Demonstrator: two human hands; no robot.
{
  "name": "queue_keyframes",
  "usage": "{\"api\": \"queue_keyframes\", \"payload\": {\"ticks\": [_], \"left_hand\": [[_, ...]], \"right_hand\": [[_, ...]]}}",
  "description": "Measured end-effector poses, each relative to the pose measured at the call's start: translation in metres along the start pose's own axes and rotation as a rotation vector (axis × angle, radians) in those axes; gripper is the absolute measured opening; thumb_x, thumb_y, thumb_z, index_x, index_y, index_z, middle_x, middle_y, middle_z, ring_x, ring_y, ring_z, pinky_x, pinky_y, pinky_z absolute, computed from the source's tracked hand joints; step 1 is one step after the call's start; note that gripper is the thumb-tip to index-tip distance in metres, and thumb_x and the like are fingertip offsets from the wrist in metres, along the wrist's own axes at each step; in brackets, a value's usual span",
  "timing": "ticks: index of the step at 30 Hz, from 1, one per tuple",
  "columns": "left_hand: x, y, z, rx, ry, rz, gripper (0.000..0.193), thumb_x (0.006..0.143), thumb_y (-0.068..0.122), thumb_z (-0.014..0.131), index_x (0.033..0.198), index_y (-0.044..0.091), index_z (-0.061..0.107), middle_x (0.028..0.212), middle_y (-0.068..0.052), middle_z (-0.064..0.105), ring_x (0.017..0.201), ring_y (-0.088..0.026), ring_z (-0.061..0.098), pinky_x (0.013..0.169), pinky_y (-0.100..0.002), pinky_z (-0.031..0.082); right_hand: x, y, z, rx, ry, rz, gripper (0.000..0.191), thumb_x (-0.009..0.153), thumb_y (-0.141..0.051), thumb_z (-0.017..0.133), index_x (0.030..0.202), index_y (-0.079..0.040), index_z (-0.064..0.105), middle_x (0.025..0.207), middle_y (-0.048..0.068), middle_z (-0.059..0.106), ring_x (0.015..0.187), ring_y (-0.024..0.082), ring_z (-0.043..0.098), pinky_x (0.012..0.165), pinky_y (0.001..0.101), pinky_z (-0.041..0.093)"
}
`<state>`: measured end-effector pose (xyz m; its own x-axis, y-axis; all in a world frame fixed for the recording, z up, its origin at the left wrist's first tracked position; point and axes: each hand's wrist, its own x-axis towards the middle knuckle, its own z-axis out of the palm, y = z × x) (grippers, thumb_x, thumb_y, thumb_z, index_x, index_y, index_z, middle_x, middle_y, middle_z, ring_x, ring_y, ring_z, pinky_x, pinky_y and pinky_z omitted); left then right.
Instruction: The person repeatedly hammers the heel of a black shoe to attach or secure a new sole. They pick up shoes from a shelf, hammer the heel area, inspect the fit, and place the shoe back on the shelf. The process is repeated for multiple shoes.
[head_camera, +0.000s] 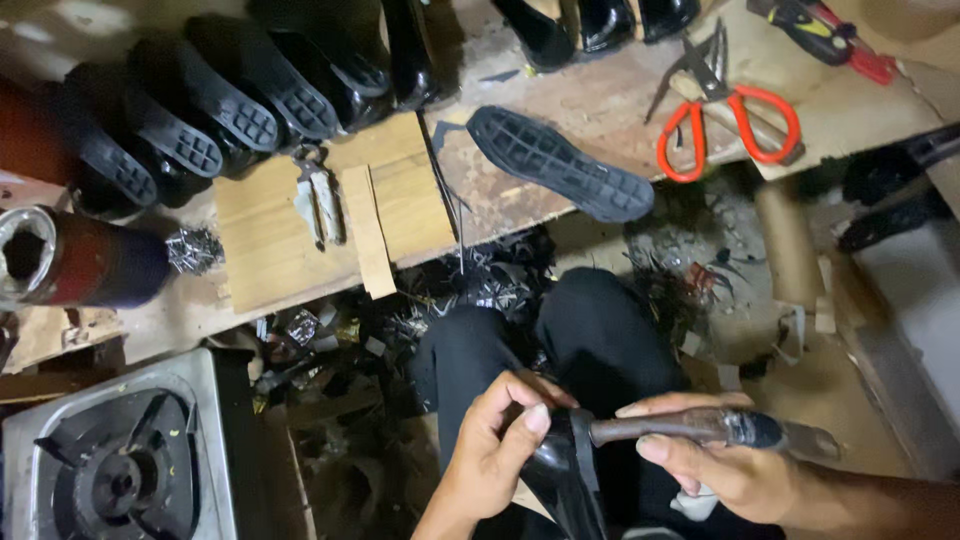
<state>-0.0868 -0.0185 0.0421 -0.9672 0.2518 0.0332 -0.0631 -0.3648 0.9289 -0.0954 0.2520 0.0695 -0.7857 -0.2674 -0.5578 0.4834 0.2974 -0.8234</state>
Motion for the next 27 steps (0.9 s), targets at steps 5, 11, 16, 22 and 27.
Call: {"api": "queue_keyframes", "payload": {"ticks": [5, 11, 16, 22, 27], "left_hand": [[-0.028, 0.007, 0.016, 0.218, -0.118, 0.116, 0.022, 0.105, 0.013, 0.060, 0.088, 0.005, 0.050, 0.095, -0.011, 0.067, 0.090, -0.021, 0.069, 0.081, -0.035, 0.055], [-0.042, 0.015, 0.020, 0.236, -0.177, 0.217, 0.023, 0.106, 0.013, 0.062, 0.088, 0.004, 0.050, 0.099, -0.014, 0.069, 0.092, -0.024, 0.070, 0.083, -0.036, 0.056], [-0.048, 0.017, 0.018, 0.209, -0.085, 0.190, 0.022, 0.105, 0.015, 0.060, 0.089, 0.002, 0.053, 0.103, -0.016, 0.072, 0.094, -0.026, 0.072, 0.088, -0.038, 0.057], [-0.060, 0.019, 0.021, 0.226, -0.160, 0.236, 0.023, 0.105, 0.019, 0.063, 0.090, 0.003, 0.055, 0.104, -0.016, 0.073, 0.096, -0.027, 0.072, 0.087, -0.039, 0.057], [-0.063, 0.016, 0.025, 0.303, -0.189, 0.248, 0.021, 0.105, 0.018, 0.062, 0.092, 0.003, 0.056, 0.109, -0.017, 0.072, 0.095, -0.027, 0.071, 0.087, -0.039, 0.057]], "right_hand": [[-0.025, -0.013, -0.002, -0.204, -0.325, -0.807, 0.032, 0.086, -0.006, 0.074, 0.117, 0.005, 0.071, 0.087, 0.013, 0.079, 0.070, 0.021, 0.079, 0.059, 0.0322, 0.060], [-0.033, -0.030, -0.009, -0.170, -0.505, -0.665, 0.032, 0.088, -0.011, 0.075, 0.116, 0.005, 0.073, 0.087, 0.016, 0.078, 0.072, 0.024, 0.079, 0.062, 0.0339, 0.060], [-0.040, -0.017, -0.010, -0.201, -0.404, -0.654, 0.037, 0.088, -0.017, 0.076, 0.117, 0.006, 0.074, 0.088, 0.016, 0.079, 0.072, 0.021, 0.077, 0.060, 0.0323, 0.058], [-0.044, 0.002, -0.016, -0.141, -0.372, -0.268, 0.038, 0.087, -0.018, 0.075, 0.119, 0.003, 0.078, 0.073, 0.015, 0.076, 0.059, 0.019, 0.067, 0.054, 0.0328, 0.056], [-0.039, -0.005, -0.010, -0.165, -0.443, -0.592, 0.032, 0.096, -0.021, 0.072, 0.116, 0.003, 0.076, 0.084, 0.006, 0.083, 0.067, 0.012, 0.076, 0.060, 0.0265, 0.059]]}}
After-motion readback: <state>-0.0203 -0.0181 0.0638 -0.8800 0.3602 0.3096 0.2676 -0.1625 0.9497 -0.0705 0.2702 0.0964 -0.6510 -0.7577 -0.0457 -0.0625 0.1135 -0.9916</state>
